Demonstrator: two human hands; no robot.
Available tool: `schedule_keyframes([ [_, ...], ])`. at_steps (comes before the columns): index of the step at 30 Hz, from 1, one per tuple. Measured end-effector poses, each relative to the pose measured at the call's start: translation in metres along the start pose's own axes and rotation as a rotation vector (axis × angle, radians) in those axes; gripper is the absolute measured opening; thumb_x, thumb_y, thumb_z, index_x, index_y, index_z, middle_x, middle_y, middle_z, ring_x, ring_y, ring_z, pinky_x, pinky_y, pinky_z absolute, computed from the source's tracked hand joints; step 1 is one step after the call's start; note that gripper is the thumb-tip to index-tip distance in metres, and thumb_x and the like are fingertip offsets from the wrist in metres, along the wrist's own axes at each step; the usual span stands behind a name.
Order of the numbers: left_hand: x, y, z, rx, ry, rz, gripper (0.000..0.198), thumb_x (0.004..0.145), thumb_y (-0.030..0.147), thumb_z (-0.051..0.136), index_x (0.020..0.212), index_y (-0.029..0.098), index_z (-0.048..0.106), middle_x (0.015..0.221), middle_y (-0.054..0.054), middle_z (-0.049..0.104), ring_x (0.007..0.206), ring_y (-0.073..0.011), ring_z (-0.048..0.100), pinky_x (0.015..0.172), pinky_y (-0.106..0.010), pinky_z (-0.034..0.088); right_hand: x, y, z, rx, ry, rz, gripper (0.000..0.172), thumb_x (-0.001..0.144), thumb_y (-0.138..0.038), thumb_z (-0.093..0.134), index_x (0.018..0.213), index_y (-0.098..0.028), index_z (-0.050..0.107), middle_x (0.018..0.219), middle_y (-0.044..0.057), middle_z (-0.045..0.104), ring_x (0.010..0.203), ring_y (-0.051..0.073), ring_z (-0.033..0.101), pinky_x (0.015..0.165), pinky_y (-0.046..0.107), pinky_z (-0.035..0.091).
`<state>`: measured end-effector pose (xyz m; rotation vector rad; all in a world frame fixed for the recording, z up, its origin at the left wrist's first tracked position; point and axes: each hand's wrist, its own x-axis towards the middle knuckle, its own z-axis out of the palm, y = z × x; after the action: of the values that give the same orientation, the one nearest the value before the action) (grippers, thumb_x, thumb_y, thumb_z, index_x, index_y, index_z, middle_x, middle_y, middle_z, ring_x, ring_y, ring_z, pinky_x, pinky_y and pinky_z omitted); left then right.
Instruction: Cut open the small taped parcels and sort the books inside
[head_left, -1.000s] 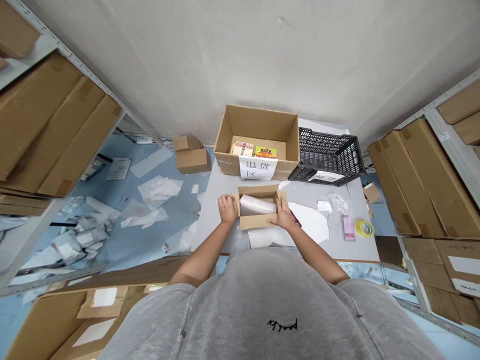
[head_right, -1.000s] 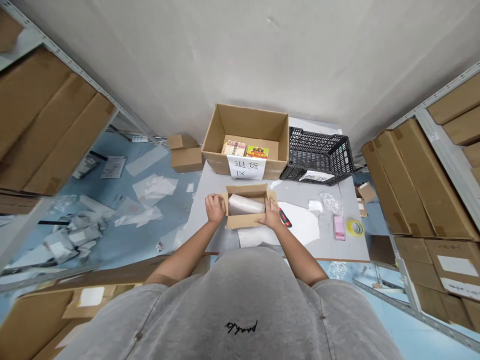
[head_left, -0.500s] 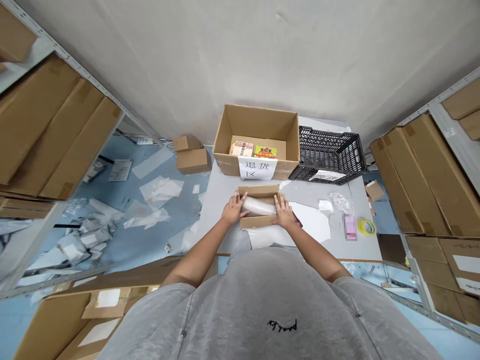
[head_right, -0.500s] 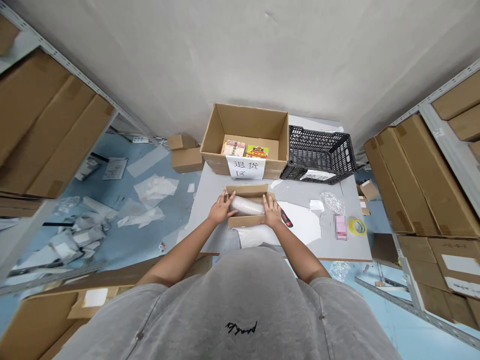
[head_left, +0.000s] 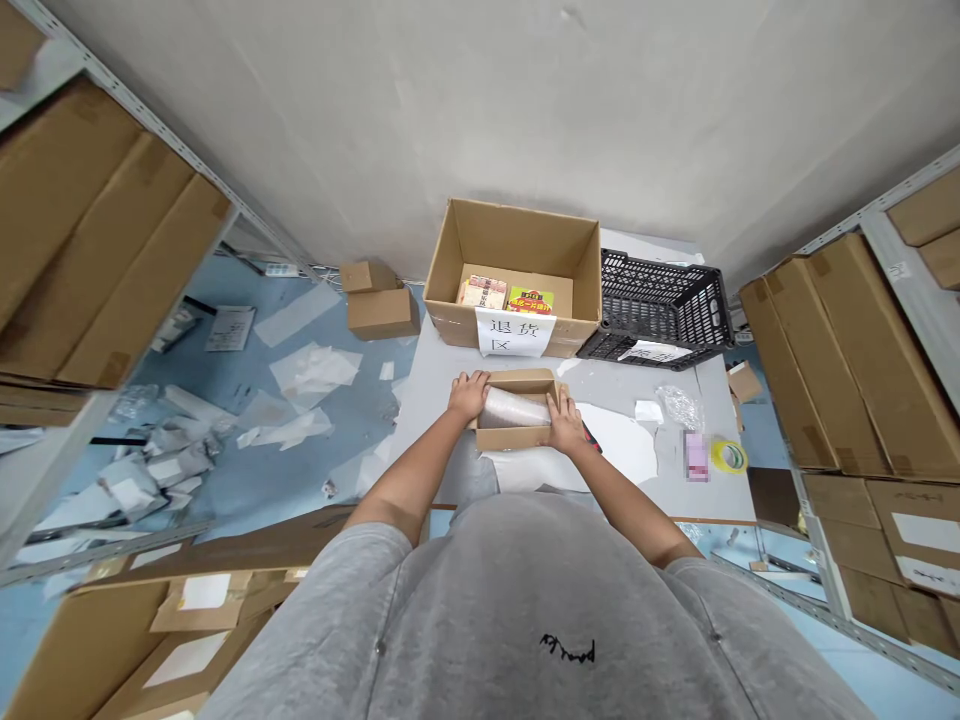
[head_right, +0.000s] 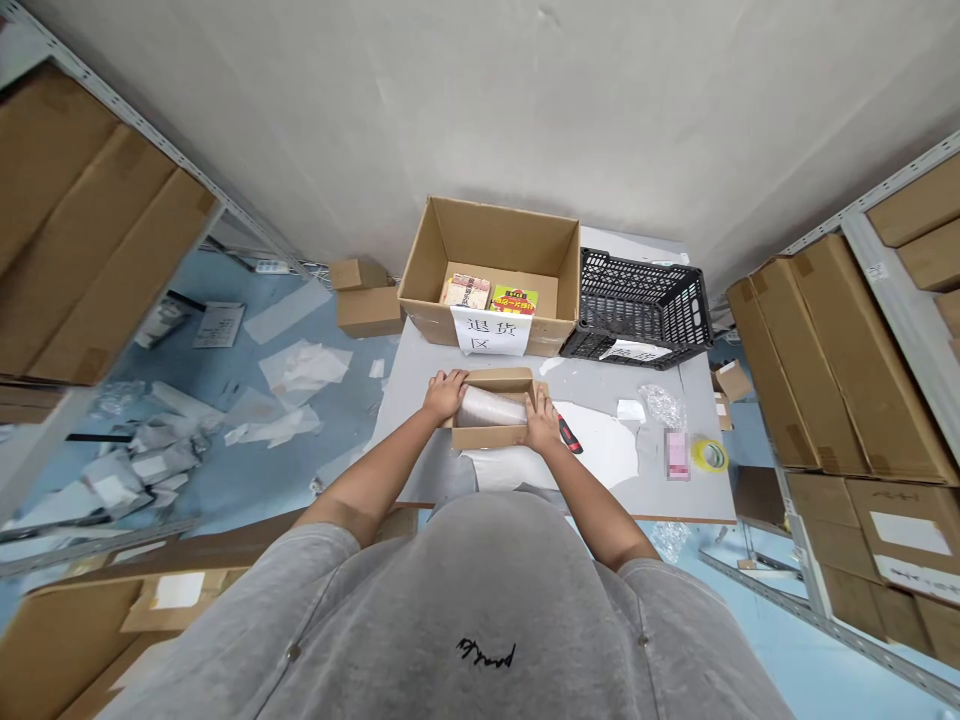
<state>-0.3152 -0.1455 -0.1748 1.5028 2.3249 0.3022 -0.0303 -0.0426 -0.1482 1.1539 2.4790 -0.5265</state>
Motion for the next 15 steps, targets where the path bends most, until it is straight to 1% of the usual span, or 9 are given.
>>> schedule_keyframes([
  [1,0.002,0.0,0.001,-0.008,0.012,-0.003,0.051,0.112,0.034,0.039,0.155,0.023,0.064,0.157,-0.015,0.064,0.139,-0.0397,0.052,0.117,-0.057,0.042,0.0,-0.003,-0.002,0.011,0.004,0.011,0.128,0.082,-0.068,0.09,0.181,-0.023,0.023,0.189,0.021,-0.003,0.169,0.046,0.016,0.131,0.055,0.024],
  [3,0.005,0.001,0.003,-0.038,0.045,0.003,0.051,0.109,0.029,0.043,0.154,0.023,0.066,0.157,-0.016,0.064,0.145,-0.0396,0.049,0.121,-0.058,0.039,0.001,-0.009,-0.007,0.028,0.068,-0.002,0.103,0.091,-0.063,0.083,0.176,-0.026,0.039,0.189,0.018,0.005,0.17,0.045,0.015,0.131,0.057,0.021],
  [5,0.004,0.002,0.006,-0.091,0.086,0.009,0.053,0.105,0.025,0.047,0.155,0.024,0.065,0.159,-0.016,0.063,0.15,-0.0395,0.046,0.125,-0.06,0.035,0.005,-0.017,-0.011,0.024,0.155,-0.092,0.081,0.097,-0.052,0.081,0.168,-0.027,0.052,0.188,0.015,0.017,0.169,0.042,0.018,0.133,0.056,0.02],
  [6,0.002,0.003,0.007,-0.122,0.106,0.013,0.055,0.103,0.024,0.049,0.156,0.024,0.064,0.161,-0.017,0.062,0.152,-0.0396,0.045,0.127,-0.06,0.034,0.009,-0.022,-0.012,0.017,0.173,-0.161,0.073,0.097,-0.045,0.082,0.164,-0.026,0.058,0.185,0.015,0.027,0.167,0.04,0.023,0.133,0.054,0.021],
  [8,-0.003,0.004,0.008,-0.176,0.141,0.029,0.059,0.101,0.024,0.051,0.159,0.024,0.062,0.165,-0.016,0.058,0.156,-0.0395,0.043,0.13,-0.062,0.031,0.019,-0.033,-0.013,0.0,0.134,-0.287,0.06,0.096,-0.035,0.082,0.153,-0.023,0.069,0.171,0.016,0.05,0.158,0.037,0.039,0.131,0.051,0.029],
  [10,-0.01,0.005,0.007,-0.212,0.165,0.051,0.061,0.1,0.025,0.052,0.16,0.025,0.061,0.168,-0.014,0.056,0.159,-0.0387,0.041,0.132,-0.063,0.028,0.032,-0.046,-0.01,-0.01,0.045,-0.338,0.05,0.094,-0.029,0.082,0.143,-0.02,0.075,0.151,0.018,0.069,0.143,0.035,0.057,0.125,0.046,0.04],
  [12,-0.017,0.007,0.005,-0.227,0.177,0.068,0.061,0.099,0.025,0.052,0.159,0.027,0.062,0.169,-0.013,0.056,0.159,-0.0378,0.042,0.133,-0.063,0.027,0.044,-0.058,-0.005,0.016,-0.026,-0.311,0.042,0.091,-0.023,0.082,0.133,-0.017,0.08,0.133,0.019,0.078,0.127,0.034,0.067,0.116,0.042,0.048],
  [15,-0.028,0.01,0.0,-0.217,0.177,0.066,0.056,0.1,0.022,0.052,0.153,0.028,0.068,0.164,-0.013,0.06,0.153,-0.0376,0.047,0.131,-0.062,0.031,0.056,-0.072,0.004,0.103,-0.05,-0.261,0.029,0.091,-0.015,0.077,0.118,-0.015,0.085,0.114,0.019,0.084,0.114,0.033,0.074,0.11,0.041,0.052],
])
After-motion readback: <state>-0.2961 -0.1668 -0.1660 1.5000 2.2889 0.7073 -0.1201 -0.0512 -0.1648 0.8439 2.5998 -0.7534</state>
